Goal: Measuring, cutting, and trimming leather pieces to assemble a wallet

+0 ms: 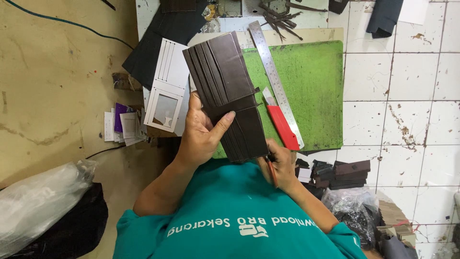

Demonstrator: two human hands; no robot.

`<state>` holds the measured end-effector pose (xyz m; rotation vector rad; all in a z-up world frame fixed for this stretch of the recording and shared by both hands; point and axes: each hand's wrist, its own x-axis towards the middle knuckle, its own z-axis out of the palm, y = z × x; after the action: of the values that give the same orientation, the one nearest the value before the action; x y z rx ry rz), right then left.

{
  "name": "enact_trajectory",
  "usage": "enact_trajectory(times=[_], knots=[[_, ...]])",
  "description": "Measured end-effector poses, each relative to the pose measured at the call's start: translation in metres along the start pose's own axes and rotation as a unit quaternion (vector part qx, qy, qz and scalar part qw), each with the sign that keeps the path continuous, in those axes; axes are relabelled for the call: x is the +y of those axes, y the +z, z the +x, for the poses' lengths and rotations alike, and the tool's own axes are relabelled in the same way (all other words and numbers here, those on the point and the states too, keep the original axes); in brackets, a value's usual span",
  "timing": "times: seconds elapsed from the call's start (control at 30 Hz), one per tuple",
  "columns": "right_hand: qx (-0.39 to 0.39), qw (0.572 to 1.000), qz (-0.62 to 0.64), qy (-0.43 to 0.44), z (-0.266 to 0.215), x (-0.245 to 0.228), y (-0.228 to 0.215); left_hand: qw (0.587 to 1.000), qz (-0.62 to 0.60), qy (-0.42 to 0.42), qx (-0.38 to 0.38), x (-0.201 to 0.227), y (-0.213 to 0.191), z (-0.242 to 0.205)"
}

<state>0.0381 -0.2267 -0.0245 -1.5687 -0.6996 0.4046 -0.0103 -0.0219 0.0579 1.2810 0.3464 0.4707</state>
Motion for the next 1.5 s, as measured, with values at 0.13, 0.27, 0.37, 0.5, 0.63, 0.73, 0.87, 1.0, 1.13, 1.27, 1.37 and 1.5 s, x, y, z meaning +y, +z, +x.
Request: enact_trajectory(times=[0.13, 0.27, 0.37, 0.5, 0.63, 0.73, 0.87, 1.0, 1.13, 1.27, 1.37, 1.5], knots=[[0.002, 1.0, 0.013, 0.009, -0.007, 0.004, 0.001, 1.0, 0.001, 0.007, -0.001, 0.0, 0.0, 0.002], [0.029, 0.999, 0.008, 0.025, -0.019, 0.026, -0.004, 1.0, -0.005, 0.0, -0.004, -0.014, -0.007, -0.002], [0.056, 0.997, 0.04, 0.038, -0.011, 0.029, -0.012, 1.0, -0.012, -0.01, -0.006, -0.025, -0.011, -0.006], [0.073, 0.996, 0.042, -0.02, 0.032, -0.02, -0.015, 0.999, -0.026, -0.015, -0.034, -0.024, -0.003, -0.004], [0.108, 0.985, 0.107, -0.082, 0.048, -0.012, -0.009, 0.998, -0.025, -0.013, -0.055, -0.027, 0.001, -0.005], [0.099, 0.988, 0.102, -0.065, 0.043, 0.001, -0.006, 0.999, -0.019, -0.006, -0.046, -0.029, 0.002, -0.001], [0.095, 0.993, 0.037, -0.055, 0.041, 0.003, -0.003, 1.0, -0.001, -0.012, -0.013, -0.038, 0.001, 0.004], [0.084, 0.994, 0.022, -0.065, 0.042, 0.001, -0.008, 1.0, -0.017, -0.023, 0.006, -0.041, 0.005, 0.003], [0.079, 0.995, 0.033, -0.055, 0.042, -0.001, -0.008, 0.999, -0.027, -0.038, 0.019, -0.039, 0.009, 0.0], [0.078, 0.995, 0.019, -0.064, 0.039, 0.0, -0.008, 0.997, -0.038, -0.059, 0.04, -0.035, 0.009, -0.005], [0.07, 0.995, 0.022, -0.066, 0.038, 0.002, -0.01, 0.996, -0.027, -0.067, 0.049, -0.045, -0.006, -0.012], [0.059, 0.996, 0.044, -0.052, 0.034, 0.003, -0.009, 0.997, -0.013, -0.064, 0.038, -0.045, -0.01, -0.013]])
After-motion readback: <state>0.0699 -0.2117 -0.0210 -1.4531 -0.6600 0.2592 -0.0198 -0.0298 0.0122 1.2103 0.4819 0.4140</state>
